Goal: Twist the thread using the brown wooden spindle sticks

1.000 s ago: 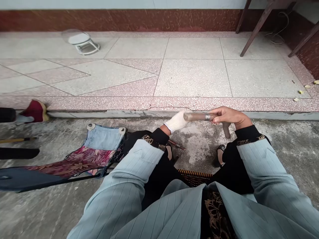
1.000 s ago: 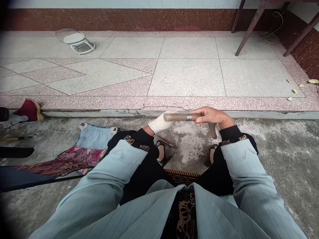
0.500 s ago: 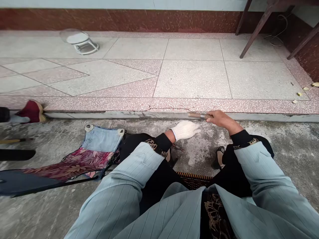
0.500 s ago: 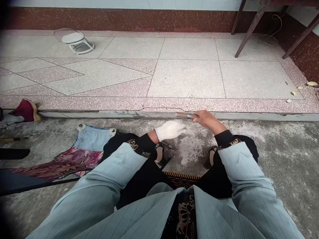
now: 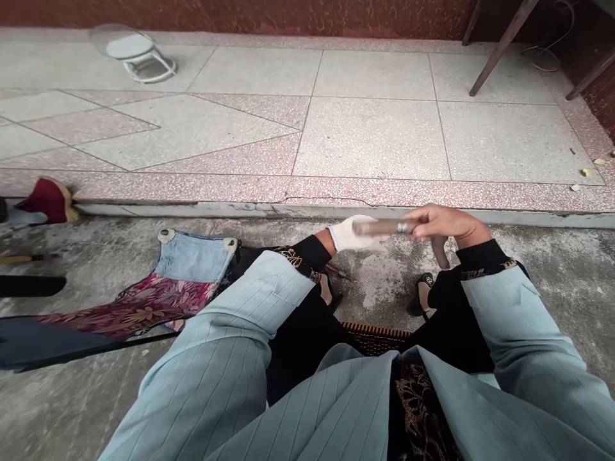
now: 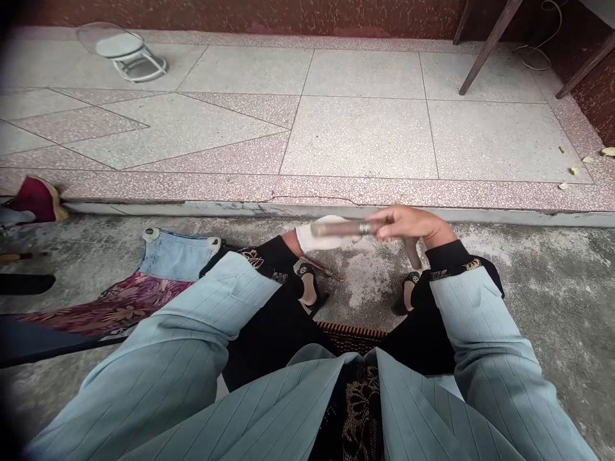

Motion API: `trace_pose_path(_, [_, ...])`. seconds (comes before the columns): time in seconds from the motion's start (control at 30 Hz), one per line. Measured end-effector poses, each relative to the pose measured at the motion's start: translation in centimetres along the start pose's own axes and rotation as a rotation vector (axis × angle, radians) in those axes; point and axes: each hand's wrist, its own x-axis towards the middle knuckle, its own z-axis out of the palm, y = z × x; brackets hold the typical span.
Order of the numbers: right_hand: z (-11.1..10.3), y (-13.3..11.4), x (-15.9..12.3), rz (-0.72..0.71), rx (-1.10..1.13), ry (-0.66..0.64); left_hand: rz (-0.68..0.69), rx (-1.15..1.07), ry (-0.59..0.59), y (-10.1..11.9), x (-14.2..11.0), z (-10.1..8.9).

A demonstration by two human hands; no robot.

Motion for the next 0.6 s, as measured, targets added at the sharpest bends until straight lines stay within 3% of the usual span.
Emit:
trace_pose_path(0.1, [-0.6,-0.7,-0.3,-0.078,0.163,0.31,-0.055,-0.065,0.036,0.0,0.1,0.0])
trace_pose_path(0.2, [-0.9,-0.6,0.2,-0.043,0.18,0.483,-0.095,-0.072,0.004,0.5,0.4,0.1])
trace_pose_path(0.3, [-1.0,0.2,1.0,0.082,0.011,0.633,-0.095,-0.006,-0.007,0.7,0.8,0.3])
trace_pose_path(0.4, [-1.0,1.2,1.7,0.276,-0.365,0.719,-0.109,0.097,0.015,0.3,1.1,0.5])
trace_pose_path(0.5, [-0.3,1.9,2.4,0.484,-0.731,0.57,-0.155,0.219,0.057,-0.2,1.2,0.6])
trace_pose_path(0.6, [0.7,2.2,3.0,0.534,-0.805,0.141,-0.141,0.295,0.053,-0.4,1.1,0.4])
